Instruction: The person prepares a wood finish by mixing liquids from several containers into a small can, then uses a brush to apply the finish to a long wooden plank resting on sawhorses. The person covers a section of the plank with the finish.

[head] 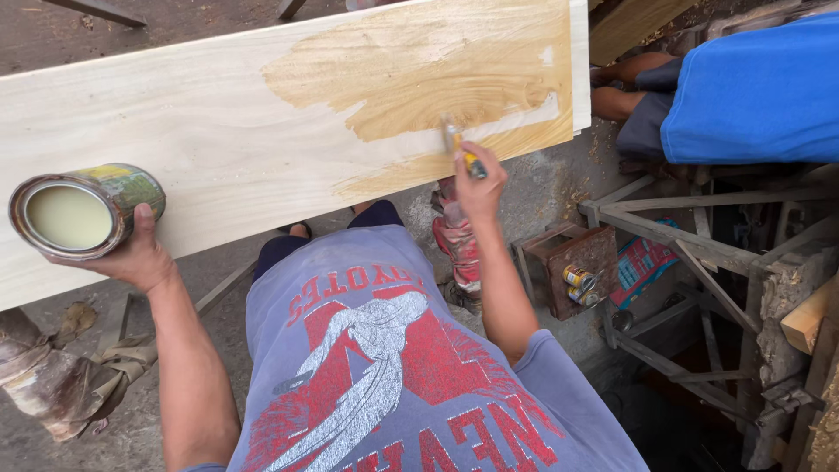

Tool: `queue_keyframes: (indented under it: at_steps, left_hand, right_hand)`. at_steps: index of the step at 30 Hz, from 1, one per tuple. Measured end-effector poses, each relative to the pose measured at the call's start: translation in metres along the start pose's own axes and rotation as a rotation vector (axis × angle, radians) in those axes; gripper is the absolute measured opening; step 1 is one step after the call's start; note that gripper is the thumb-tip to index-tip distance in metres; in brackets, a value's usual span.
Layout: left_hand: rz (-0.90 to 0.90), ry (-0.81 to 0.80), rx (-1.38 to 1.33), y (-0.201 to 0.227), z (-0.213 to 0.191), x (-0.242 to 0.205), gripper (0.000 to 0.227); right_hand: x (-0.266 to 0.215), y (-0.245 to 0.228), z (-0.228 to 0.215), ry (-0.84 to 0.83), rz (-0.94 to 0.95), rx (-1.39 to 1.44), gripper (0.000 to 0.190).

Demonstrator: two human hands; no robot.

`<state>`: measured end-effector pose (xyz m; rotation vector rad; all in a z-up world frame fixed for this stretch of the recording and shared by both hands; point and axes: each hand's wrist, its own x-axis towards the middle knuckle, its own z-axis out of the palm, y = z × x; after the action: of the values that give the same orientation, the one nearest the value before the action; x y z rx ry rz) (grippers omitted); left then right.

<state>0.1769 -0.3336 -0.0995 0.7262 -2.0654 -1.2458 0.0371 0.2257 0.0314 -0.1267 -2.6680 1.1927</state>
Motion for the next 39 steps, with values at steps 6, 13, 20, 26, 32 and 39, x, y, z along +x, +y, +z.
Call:
queue_keyframes:
  at_steps: [6,13,20,26,32,39]
  left_hand:
    - [-0.075,-0.085,-0.080,0.058,0.022,-0.008,0.126]
    - [-0.074,-0.430,-0.021,0.154,0.061,-0.031,0.124]
    - [-0.029,-0.592,-0.098,0.198,0.095,-0.044,0.121]
    - [0.035,-0.637,-0.062,0.193,0.110,-0.046,0.119]
    - [-0.003,-0.645,-0.050,0.183,0.111,-0.051,0.116]
    - [0.004,-0.638,-0.023,0.170,0.111,-0.059,0.119]
  right_hand:
    - [-0.053,-0.069,0.043,-0.261,-0.130,0.126,0.021]
    - [-0.020,-0.067,0.017,0.034,0.219,0.039,0.019]
    - [-0.067,-0.078,0.046,-0.228,0.077,0.191,0.019]
    - [0.013,0.007,-0.037,0.186,0.284,0.009,0.019]
    - [-0.021,0.019,-0.024,-0.088,0.108,0.104,0.021]
    - [0.055,0.092,-0.111,0.296,0.425,-0.060,0.019]
